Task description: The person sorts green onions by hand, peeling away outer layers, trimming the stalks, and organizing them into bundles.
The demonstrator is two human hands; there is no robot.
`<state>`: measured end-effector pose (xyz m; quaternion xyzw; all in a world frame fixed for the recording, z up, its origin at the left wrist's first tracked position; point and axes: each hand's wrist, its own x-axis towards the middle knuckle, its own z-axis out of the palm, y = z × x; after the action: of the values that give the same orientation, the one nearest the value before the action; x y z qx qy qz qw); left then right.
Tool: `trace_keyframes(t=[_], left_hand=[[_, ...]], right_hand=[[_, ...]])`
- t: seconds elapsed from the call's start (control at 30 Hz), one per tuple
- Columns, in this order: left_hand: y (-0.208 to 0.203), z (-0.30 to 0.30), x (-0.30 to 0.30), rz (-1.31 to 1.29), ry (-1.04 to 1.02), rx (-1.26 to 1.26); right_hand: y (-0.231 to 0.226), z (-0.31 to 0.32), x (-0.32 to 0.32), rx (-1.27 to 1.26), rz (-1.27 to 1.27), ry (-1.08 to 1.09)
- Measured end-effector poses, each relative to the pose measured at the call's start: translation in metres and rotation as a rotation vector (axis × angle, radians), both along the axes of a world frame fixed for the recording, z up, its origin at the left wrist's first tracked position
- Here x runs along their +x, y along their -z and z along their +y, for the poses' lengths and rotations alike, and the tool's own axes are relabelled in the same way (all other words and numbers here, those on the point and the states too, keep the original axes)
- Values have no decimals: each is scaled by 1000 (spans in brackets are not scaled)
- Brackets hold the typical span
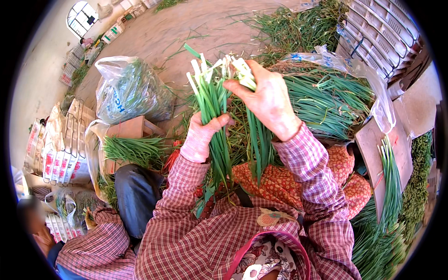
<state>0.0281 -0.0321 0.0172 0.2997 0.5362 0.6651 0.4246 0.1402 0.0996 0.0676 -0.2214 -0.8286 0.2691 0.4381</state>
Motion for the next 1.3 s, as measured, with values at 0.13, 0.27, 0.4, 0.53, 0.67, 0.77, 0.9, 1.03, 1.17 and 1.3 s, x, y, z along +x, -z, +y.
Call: trace_keyframes(t=[0.13,0.27,0.4,0.53,0.67,0.77,0.9,1.03,1.17,1.3], left_hand=[[-1,-4,1,30,-22,-39],[-4,-4,-5,-105,-82,63],[-6,2,-11,-28,-95,55],[-12,12,-15,124,-89,49],[-6,22,-21,225,-125,59],[-1,23,-30,250,-207,7],[32,4,-80,269,-414,-18],[31,4,-74,245,-421,-8],[18,11,-53,238,-367,22],[10,17,-29,324,-321,21]], right_hand=[[9,4,-7,32,-146,15],[15,5,-3,-32,-126,-73],[18,8,2,-33,-126,-64],[19,9,2,7,-173,-93],[15,13,8,41,-213,-65],[17,25,16,86,-202,-45],[2,50,42,-13,-245,39],[9,52,46,267,-320,204],[-2,27,25,260,-268,212],[2,2,1,161,-225,88]])
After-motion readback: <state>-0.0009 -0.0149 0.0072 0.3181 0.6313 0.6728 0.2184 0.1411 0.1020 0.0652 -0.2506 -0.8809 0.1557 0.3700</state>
